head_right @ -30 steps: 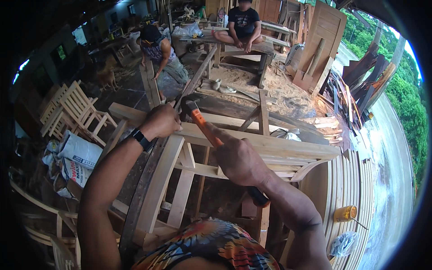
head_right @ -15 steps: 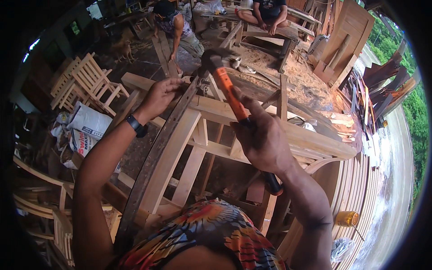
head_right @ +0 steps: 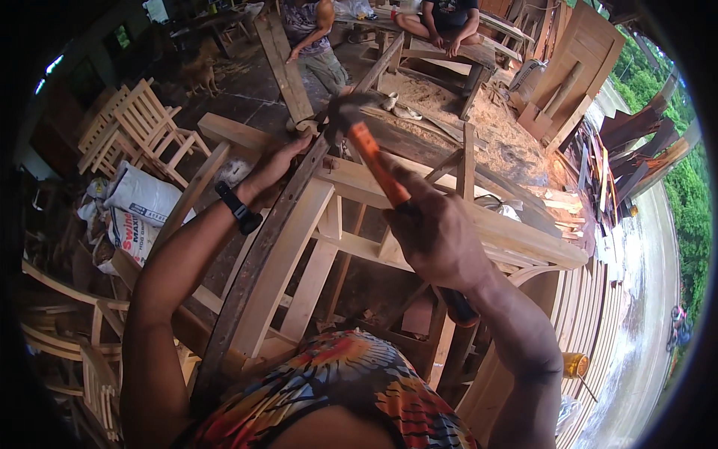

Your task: The person uses a long bar clamp to secure a wooden frame and then hammers small wooden blocks into the joints. The person retrieves nails from a plastic bag and drives them into the wood with a hammer to secure the assembly.

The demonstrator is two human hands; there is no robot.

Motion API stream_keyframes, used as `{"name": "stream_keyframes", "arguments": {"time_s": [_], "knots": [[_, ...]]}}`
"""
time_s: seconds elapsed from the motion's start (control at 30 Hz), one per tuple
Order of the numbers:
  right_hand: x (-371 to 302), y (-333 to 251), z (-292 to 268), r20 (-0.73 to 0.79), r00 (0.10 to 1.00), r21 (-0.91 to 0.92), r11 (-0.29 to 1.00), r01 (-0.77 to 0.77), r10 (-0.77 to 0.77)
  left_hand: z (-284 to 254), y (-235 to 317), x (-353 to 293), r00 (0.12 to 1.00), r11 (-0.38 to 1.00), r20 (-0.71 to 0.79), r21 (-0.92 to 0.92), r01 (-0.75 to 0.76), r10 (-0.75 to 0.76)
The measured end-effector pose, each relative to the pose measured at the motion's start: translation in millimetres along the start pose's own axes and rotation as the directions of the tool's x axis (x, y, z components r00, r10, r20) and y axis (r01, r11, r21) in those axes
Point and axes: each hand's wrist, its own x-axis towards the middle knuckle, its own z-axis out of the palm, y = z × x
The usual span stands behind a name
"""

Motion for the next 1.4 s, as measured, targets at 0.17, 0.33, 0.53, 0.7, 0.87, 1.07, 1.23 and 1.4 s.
{"name": "stream_keyframes", "arguments": {"time_s": [0.17,0.33,0.53,0.7,0.87,1.07,1.23,1.4], "knots": [[2.6,0.7,-8.2,0.102,0.995,-0.047,0.999,0.017,-0.013,14.9,10.6,-7.5,0.993,0.993,0.045,0.03,-0.111,0.11],[4.4,-21.6,-8.3,-0.135,0.987,0.203,0.977,-0.06,0.089,27.9,19.5,-21.5,0.999,0.998,-0.029,-0.033,-0.044,0.043],[9.2,-0.5,-11.7,0.215,0.975,-0.031,0.998,-0.047,0.053,20.1,14.7,-13.1,0.979,0.968,0.038,0.143,-0.205,0.201],[-1.8,-21.9,-10.9,-0.093,0.995,0.123,0.992,-0.032,0.044,23.8,18.2,-19.8,0.996,0.994,-0.026,0.064,-0.087,0.089],[-17.9,19.5,22.1,-0.224,0.97,0.155,0.979,0.134,-0.097,28.9,16.6,-15.5,0.996,0.996,-0.028,0.045,-0.08,0.081],[-5.8,1.5,0.2,0.065,0.996,-0.105,0.993,0.06,-0.053,21.7,8.9,-13.3,0.982,0.982,-0.015,0.035,-0.185,0.186],[-21.3,6.8,16.6,-0.329,0.911,0.057,0.957,0.283,-0.249,27.5,5.4,-14.2,0.964,0.97,-0.12,0.086,-0.228,0.237],[-11.6,10.7,8.3,0.107,0.993,-0.155,0.986,0.06,-0.044,21.6,-3.2,-5.1,0.89,0.874,-0.203,0.37,-0.316,0.408]]}}
